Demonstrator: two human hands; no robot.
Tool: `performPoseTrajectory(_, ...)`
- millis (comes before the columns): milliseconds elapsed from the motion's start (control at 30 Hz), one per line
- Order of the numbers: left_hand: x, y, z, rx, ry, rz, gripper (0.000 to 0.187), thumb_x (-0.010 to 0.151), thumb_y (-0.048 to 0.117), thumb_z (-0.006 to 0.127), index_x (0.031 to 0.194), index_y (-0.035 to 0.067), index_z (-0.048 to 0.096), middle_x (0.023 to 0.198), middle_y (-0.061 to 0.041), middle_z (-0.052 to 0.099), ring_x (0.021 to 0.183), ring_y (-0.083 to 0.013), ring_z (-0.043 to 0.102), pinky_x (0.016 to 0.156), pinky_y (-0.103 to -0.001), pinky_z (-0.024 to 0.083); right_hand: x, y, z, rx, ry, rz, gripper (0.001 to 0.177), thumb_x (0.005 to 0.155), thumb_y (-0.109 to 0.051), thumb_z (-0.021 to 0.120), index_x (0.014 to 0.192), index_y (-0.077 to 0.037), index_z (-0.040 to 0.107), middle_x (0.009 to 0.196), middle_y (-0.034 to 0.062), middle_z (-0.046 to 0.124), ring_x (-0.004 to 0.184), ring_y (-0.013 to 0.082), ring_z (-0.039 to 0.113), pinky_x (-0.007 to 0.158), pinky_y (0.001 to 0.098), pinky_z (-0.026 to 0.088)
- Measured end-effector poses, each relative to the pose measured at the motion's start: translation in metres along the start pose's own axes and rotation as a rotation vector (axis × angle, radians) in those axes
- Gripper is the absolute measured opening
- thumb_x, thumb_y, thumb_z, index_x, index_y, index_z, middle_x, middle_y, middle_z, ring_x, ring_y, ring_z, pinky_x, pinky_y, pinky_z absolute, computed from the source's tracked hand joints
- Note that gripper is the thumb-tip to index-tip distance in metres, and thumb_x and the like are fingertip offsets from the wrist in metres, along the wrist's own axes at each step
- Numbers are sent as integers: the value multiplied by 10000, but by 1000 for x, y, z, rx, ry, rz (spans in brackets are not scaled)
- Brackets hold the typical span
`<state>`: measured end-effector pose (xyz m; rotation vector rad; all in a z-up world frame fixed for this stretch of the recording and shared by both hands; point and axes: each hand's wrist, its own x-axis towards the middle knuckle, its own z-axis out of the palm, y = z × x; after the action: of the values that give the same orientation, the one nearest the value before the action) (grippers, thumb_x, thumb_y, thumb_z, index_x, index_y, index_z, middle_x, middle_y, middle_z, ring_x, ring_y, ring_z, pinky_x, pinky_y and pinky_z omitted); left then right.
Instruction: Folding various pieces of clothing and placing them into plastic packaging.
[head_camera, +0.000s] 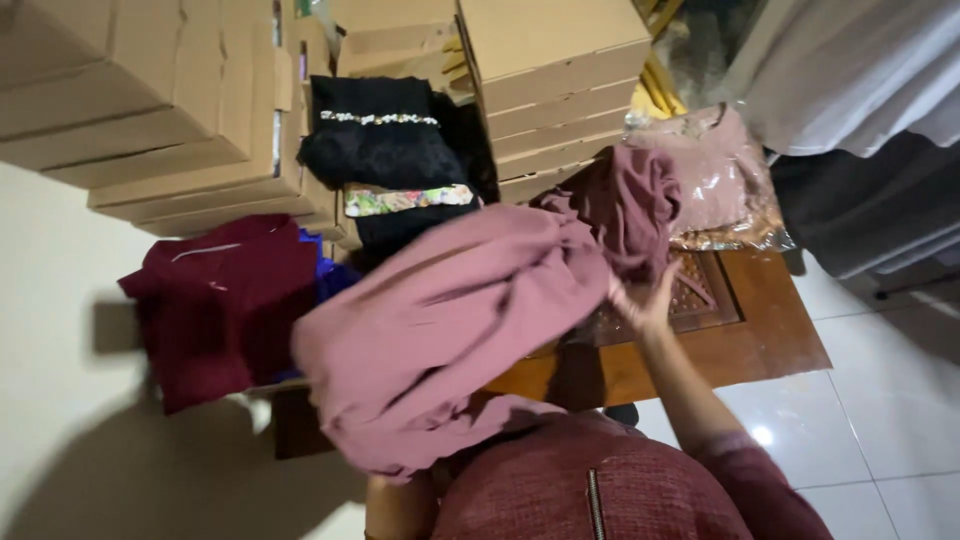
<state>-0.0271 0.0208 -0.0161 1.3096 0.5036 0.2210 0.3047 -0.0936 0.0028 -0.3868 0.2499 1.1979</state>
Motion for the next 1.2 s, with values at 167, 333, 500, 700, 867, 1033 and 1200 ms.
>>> performPoseTrajectory(167, 10, 34, 6, -2, -84, 8, 504, 857, 203, 772, 1276, -19, 601, 1270, -123, 642, 1190, -236, 583, 1049, -362, 449, 76, -102, 28, -190, 110, -216, 484, 961, -374, 768, 1202, -22, 538, 957, 107, 616, 730, 203, 653, 583, 299, 573)
performPoseTrajectory(333, 28, 49, 4, -9, -162, 21, 544, 846, 195, 771, 1308, -20, 579, 1297, -124, 631, 1217, -242, 569, 1069, -366, 432, 67, -198, 126, -259, -170, -295, 143, 881, -132, 665, 812, -112, 541, 684, 39, 559, 561, 165, 568, 442, 278, 438)
performPoseTrajectory(500, 22, 27, -32, -42, -224, 2, 586, 834, 186, 770, 1339, -20, 557, 1323, -125, 620, 1243, -249, 555, 1090, -370, 416, -35, -256, 151, -107, -299, -651, 99, 976, -71, 648, 1072, -51, 659, 935, 92, 684, 709, 107, 566, 546, 172, 396)
performPoseTrajectory(700, 21, 42, -31, -75, -310, -36, 637, 819, 176, 769, 1377, -21, 531, 1355, -126, 606, 1276, -256, 538, 1114, -375, 396, -71, -180, -32, -406, -212, -344, 96, 985, -141, 676, 1037, -73, 633, 869, 82, 661, 750, 175, 603, 643, 273, 465)
performPoseTrajectory(867, -4, 44, -30, -99, -327, -65, 681, 807, 167, 768, 1409, -21, 509, 1382, -126, 595, 1302, -262, 524, 1135, -378, 380, -116, -26, -122, -762, 180, 539, 254, 871, -106, 649, 1121, -65, 669, 908, 156, 696, 792, 289, 658, 657, 389, 519)
performPoseTrajectory(1033, -5, 63, 46, -145, -340, -103, 726, 795, 159, 767, 1440, -22, 488, 1408, -127, 584, 1329, -269, 510, 1155, -382, 363, -85, -84, -9, -1584, -452, 313, 279, 882, -54, 663, 1160, -68, 655, 1002, 112, 732, 910, 222, 701, 799, 340, 583)
performPoseTrajectory(1200, -25, 66, 43, -179, -321, -90, 770, 784, 150, 766, 1472, -22, 466, 1435, -128, 573, 1356, -275, 496, 1176, -386, 347, -3, -60, 104, -2062, -329, -493, 184, 916, -92, 666, 1086, -31, 702, 922, 121, 701, 764, 220, 673, 680, 349, 553)
